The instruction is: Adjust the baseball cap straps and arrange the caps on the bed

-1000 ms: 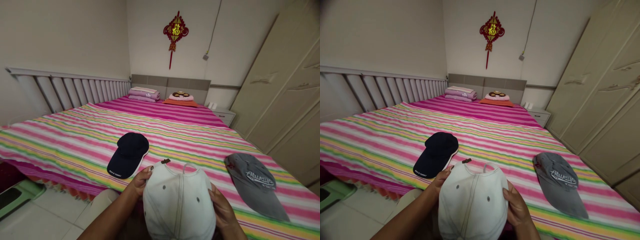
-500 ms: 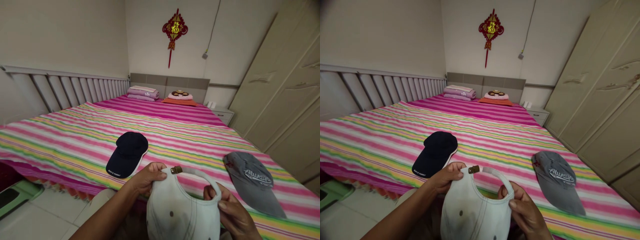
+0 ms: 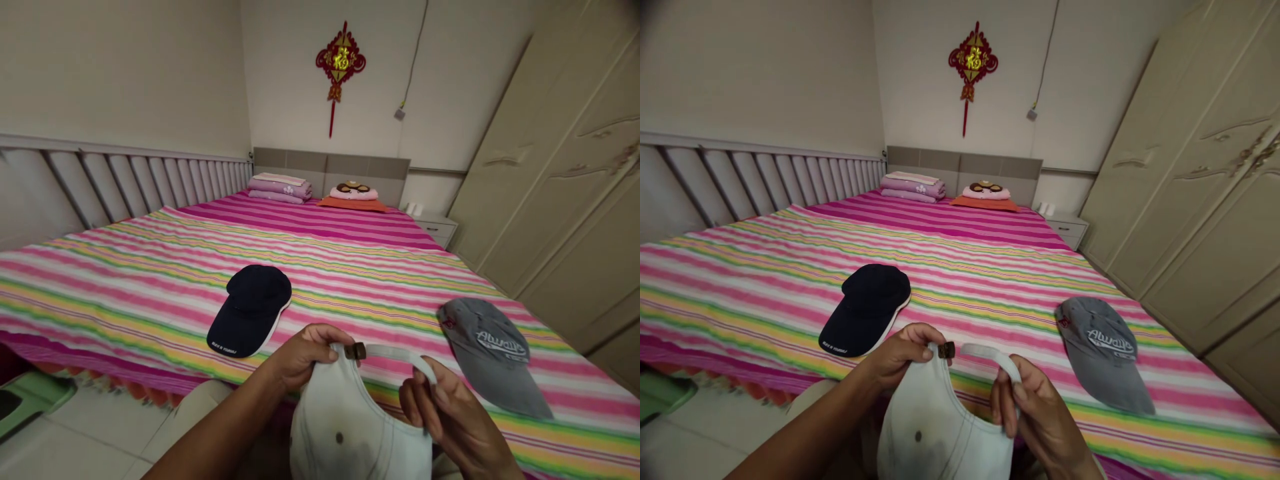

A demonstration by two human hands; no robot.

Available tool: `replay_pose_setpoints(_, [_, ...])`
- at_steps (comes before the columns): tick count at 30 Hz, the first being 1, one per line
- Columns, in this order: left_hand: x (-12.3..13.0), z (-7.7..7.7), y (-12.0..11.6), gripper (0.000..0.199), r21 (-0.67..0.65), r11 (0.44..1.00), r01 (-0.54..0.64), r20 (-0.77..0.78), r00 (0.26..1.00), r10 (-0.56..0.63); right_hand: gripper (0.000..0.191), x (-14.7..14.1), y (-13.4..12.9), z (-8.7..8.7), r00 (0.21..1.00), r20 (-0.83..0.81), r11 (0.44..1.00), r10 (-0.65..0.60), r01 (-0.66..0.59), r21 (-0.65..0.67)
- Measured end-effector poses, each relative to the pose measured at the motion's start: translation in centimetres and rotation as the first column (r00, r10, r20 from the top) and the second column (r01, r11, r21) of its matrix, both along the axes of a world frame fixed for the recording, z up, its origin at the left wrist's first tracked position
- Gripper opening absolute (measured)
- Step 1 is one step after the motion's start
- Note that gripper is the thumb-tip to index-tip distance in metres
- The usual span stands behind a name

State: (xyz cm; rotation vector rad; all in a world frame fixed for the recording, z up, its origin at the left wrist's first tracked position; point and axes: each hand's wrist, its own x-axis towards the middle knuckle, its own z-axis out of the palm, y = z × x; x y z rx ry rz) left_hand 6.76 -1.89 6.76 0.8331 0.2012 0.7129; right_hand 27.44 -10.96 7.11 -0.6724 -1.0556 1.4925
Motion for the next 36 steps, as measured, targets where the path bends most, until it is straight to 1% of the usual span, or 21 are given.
replay_pose_setpoints(2, [0.4,-0.3,0.1,0.034,-0.022,1.000,-0.017,0.042,0.999,0.018,0.019,-0.2,0.0,0.0,1.000,-0.017,1.000,-0.014,0.014,-0.025])
replay_pose_setpoints(4, [0.7,-0.4,0.1,0.036,-0.032,0.999,-0.025,0.038,0.999,0.026,0.018,-0.1,0.1,0.1,1.000,-0.023,0.999,-0.015,0.014,-0.050])
replay_pose_setpoints(7, [0.9,-0.1,-0.1,0.024,-0.009,0.999,-0.053,-0.018,0.998,0.052,0.021,-0.1,0.3,0.5,1.000,0.000,0.999,0.023,-0.023,-0.050])
replay_pose_setpoints(9, [1.1,0.2,-0.4,0.021,0.015,0.997,-0.077,-0.042,0.996,0.078,0.025,-0.2,0.4,1.0,0.998,0.056,0.999,0.023,-0.021,-0.041])
replay_pose_setpoints(13, [1.7,0.7,-0.9,0.023,0.045,0.997,-0.056,-0.077,0.995,0.060,0.027,-1.4,1.0,2.6,0.959,0.270,0.992,-0.081,0.105,-0.076])
replay_pose_setpoints(16, [2.2,0.5,-1.0,0.026,0.047,0.999,-0.027,-0.095,0.995,0.031,0.031,-2.6,1.5,3.4,0.930,0.343,0.982,-0.129,0.167,-0.083])
replay_pose_setpoints(18, [2.3,0.4,-1.1,0.027,0.051,0.998,-0.028,-0.087,0.996,0.033,0.034,-3.1,1.8,3.5,0.924,0.361,0.984,-0.121,0.160,-0.080])
replay_pose_setpoints(21, [2.3,0.2,-1.3,0.030,0.076,0.997,-0.031,-0.064,0.997,0.036,0.037,-3.4,2.0,3.3,0.915,0.385,0.986,-0.122,0.157,-0.060])
replay_pose_setpoints(23, [2.2,0.3,-1.4,0.037,0.147,0.989,-0.030,-0.081,0.996,0.042,0.037,-3.3,2.1,3.0,0.911,0.388,0.986,-0.137,0.162,-0.032])
replay_pose_setpoints(24, [2.2,0.3,-1.5,0.041,0.206,0.977,-0.047,-0.108,0.992,0.070,0.037,-3.3,2.1,2.8,0.912,0.383,0.986,-0.146,0.165,-0.018])
replay_pose_setpoints(25, [2.3,0.4,-1.5,0.042,0.269,0.960,-0.081,-0.141,0.982,0.122,0.038,-3.3,2.1,2.6,0.915,0.373,0.986,-0.154,0.167,-0.003])
replay_pose_setpoints(27, [2.5,0.4,-1.6,0.038,0.366,0.910,-0.193,-0.192,0.942,0.276,0.040,-3.3,2.0,2.3,0.925,0.341,0.985,-0.166,0.172,0.012])
replay_pose_setpoints(28, [2.6,0.4,-1.7,0.033,0.387,0.888,-0.249,-0.206,0.915,0.346,0.040,-3.3,1.9,2.2,0.931,0.321,0.984,-0.171,0.176,0.014])
replay_pose_setpoints(29, [2.7,0.4,-1.7,0.028,0.386,0.873,-0.296,-0.212,0.893,0.397,0.039,-3.3,1.9,2.2,0.937,0.300,0.983,-0.178,0.183,0.010])
replay_pose_setpoints(30, [2.7,0.3,-1.7,0.025,0.369,0.871,-0.325,-0.214,0.882,0.420,0.036,-3.2,1.8,2.2,0.943,0.278,0.982,-0.184,0.190,0.005])
replay_pose_setpoints(31, [2.7,0.3,-1.7,0.025,0.336,0.880,-0.336,-0.212,0.884,0.418,0.033,-3.2,1.7,2.2,0.949,0.254,0.981,-0.188,0.195,-0.004])
replay_pose_setpoints(34, [2.2,-0.1,-1.6,0.031,0.195,0.938,-0.287,-0.195,0.926,0.324,0.027,-2.6,1.4,2.2,0.966,0.181,0.980,-0.184,0.194,-0.038])
replay_pose_setpoints(36, [1.8,-0.3,-1.4,0.034,0.111,0.962,-0.248,-0.170,0.950,0.264,0.023,-2.1,1.3,2.0,0.973,0.170,0.984,-0.154,0.167,-0.065])
